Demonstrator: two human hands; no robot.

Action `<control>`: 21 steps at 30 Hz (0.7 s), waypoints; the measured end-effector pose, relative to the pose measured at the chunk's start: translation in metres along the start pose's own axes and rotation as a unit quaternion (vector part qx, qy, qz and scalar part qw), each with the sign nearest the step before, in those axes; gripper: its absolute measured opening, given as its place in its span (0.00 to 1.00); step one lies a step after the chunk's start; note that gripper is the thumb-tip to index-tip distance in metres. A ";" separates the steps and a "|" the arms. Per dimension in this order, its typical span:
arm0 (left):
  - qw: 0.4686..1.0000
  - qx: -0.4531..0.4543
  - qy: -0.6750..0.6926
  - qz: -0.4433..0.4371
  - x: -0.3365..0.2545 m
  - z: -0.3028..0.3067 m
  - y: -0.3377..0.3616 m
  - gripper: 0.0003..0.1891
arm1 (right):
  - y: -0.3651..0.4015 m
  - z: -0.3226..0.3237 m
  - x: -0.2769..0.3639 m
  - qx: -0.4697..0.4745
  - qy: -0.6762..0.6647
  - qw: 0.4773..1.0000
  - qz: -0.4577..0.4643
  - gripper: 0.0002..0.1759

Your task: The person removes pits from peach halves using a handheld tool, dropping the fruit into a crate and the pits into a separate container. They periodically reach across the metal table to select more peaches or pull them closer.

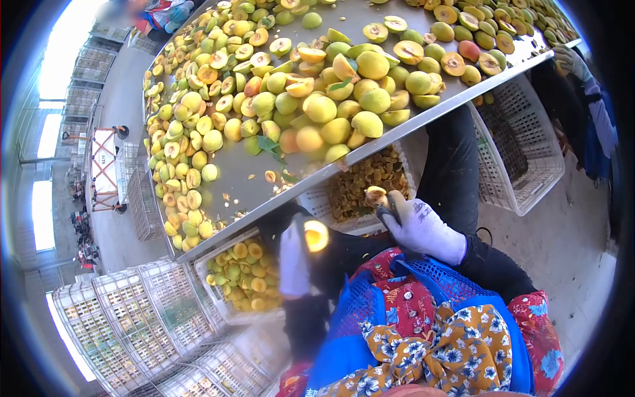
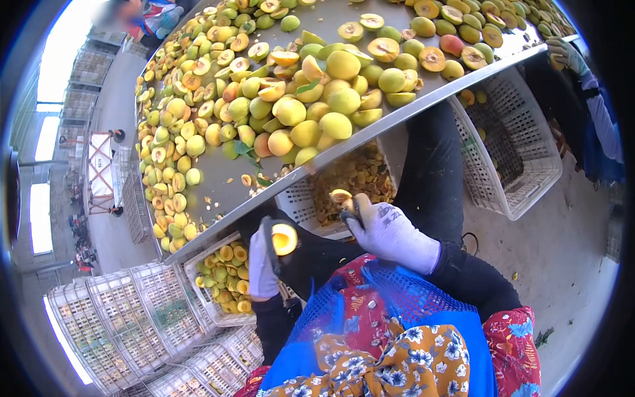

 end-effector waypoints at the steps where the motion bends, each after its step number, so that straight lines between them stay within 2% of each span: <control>1: 0.995 0.010 -0.081 0.057 0.030 0.013 0.016 0.24 | -0.004 -0.004 -0.015 -0.010 -0.062 0.998 0.003 0.16; 2: 0.976 0.031 -0.181 0.115 0.049 0.030 0.031 0.23 | -0.005 -0.019 -0.034 0.093 -0.206 0.969 -0.102 0.17; 3: 0.944 0.052 -0.277 0.171 0.064 0.046 0.040 0.23 | 0.006 -0.046 -0.049 0.193 -0.421 0.852 -0.245 0.19; 5: 0.894 -0.002 -0.301 0.333 0.097 0.079 0.050 0.24 | 0.008 -0.044 -0.033 0.236 -0.556 0.750 -0.268 0.17; 6: 0.858 -0.029 -0.310 0.410 0.104 0.093 0.052 0.25 | 0.006 -0.047 -0.035 0.231 -0.573 0.731 -0.289 0.17; 8: 0.911 -0.065 -0.245 0.326 0.077 0.097 -0.004 0.24 | 0.005 -0.052 -0.039 0.215 -0.605 0.691 -0.333 0.17; 10: 0.959 -0.072 -0.217 0.168 0.035 0.078 -0.077 0.23 | 0.006 -0.058 -0.043 0.211 -0.606 0.697 -0.319 0.18; 11: 0.973 -0.042 -0.203 0.099 0.022 0.058 -0.113 0.23 | 0.008 -0.059 -0.046 0.209 -0.608 0.700 -0.311 0.18; 12: 0.982 -0.013 -0.188 0.026 0.011 0.037 -0.144 0.24 | 0.014 -0.061 -0.050 0.247 -0.550 0.733 -0.314 0.20; 14: 0.972 0.054 -0.227 -0.009 0.014 -0.005 -0.183 0.29 | 0.015 -0.058 -0.046 0.262 -0.566 0.729 -0.283 0.20; 15: 0.971 0.083 -0.224 0.012 0.019 -0.011 -0.189 0.31 | 0.017 -0.057 -0.045 0.269 -0.573 0.726 -0.269 0.20; 17: 0.964 0.142 -0.218 0.053 0.025 -0.015 -0.196 0.34 | 0.021 -0.060 -0.036 0.291 -0.696 0.598 -0.270 0.19; 18: 0.974 0.092 -0.206 0.012 0.014 -0.004 -0.188 0.31 | 0.024 -0.062 -0.033 0.300 -0.750 0.525 -0.268 0.19; 19: 0.985 0.096 -0.135 0.042 0.023 -0.002 -0.178 0.29 | 0.026 -0.065 -0.032 0.310 -0.796 0.449 -0.264 0.19; 21: 0.989 0.100 0.006 0.105 0.043 -0.001 -0.158 0.27 | 0.023 -0.068 -0.034 0.302 -0.770 0.505 -0.246 0.20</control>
Point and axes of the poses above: each hand's wrist, its own y-axis away from the middle knuckle, its own z-axis out of the back of the hand, x = y × z, the point moved 10 cm from there along -y, towards the middle knuckle
